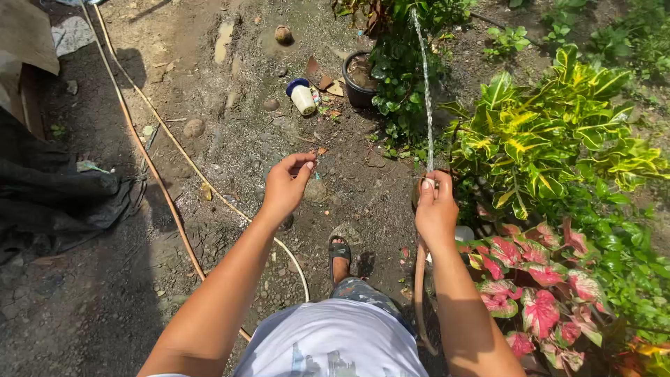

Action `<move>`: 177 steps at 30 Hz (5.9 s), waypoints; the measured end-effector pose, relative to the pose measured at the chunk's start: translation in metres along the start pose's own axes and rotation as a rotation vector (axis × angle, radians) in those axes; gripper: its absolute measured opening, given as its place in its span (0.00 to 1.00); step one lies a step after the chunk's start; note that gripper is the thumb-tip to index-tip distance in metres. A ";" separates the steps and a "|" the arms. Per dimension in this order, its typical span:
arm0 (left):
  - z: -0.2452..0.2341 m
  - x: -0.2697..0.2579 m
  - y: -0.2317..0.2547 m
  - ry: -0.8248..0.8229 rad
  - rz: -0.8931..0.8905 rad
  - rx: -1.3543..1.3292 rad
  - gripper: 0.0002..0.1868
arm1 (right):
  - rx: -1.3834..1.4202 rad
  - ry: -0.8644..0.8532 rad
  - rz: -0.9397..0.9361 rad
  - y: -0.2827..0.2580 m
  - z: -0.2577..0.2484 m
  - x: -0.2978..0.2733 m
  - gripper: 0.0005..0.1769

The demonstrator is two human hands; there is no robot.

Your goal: Watering several potted plants in an outdoor garden using a water hose.

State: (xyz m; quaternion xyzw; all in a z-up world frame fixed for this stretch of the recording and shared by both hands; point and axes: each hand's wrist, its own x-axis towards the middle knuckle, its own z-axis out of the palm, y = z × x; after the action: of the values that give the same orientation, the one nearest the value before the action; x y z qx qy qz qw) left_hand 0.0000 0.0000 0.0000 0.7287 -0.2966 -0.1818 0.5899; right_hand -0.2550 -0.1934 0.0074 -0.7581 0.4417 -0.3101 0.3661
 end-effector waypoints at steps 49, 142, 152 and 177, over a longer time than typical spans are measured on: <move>-0.146 0.611 -0.112 -0.202 0.085 -0.181 0.12 | 0.696 0.154 0.381 -0.229 0.464 0.448 0.09; -0.521 1.088 -0.233 -1.451 0.244 -0.456 0.14 | 0.671 1.233 0.394 -0.608 1.075 0.548 0.11; -0.509 1.244 -0.246 -1.365 0.324 -0.409 0.12 | 0.506 1.283 0.458 -0.612 1.092 0.636 0.09; -0.525 1.340 -0.295 -1.586 0.140 -0.506 0.12 | 0.526 1.414 0.493 -0.629 1.184 0.744 0.10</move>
State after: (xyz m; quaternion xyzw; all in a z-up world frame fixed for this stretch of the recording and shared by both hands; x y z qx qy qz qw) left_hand 1.4025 -0.4340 -0.0468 0.2101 -0.6188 -0.6648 0.3619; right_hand 1.2735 -0.3128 -0.0011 -0.1505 0.6370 -0.7221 0.2241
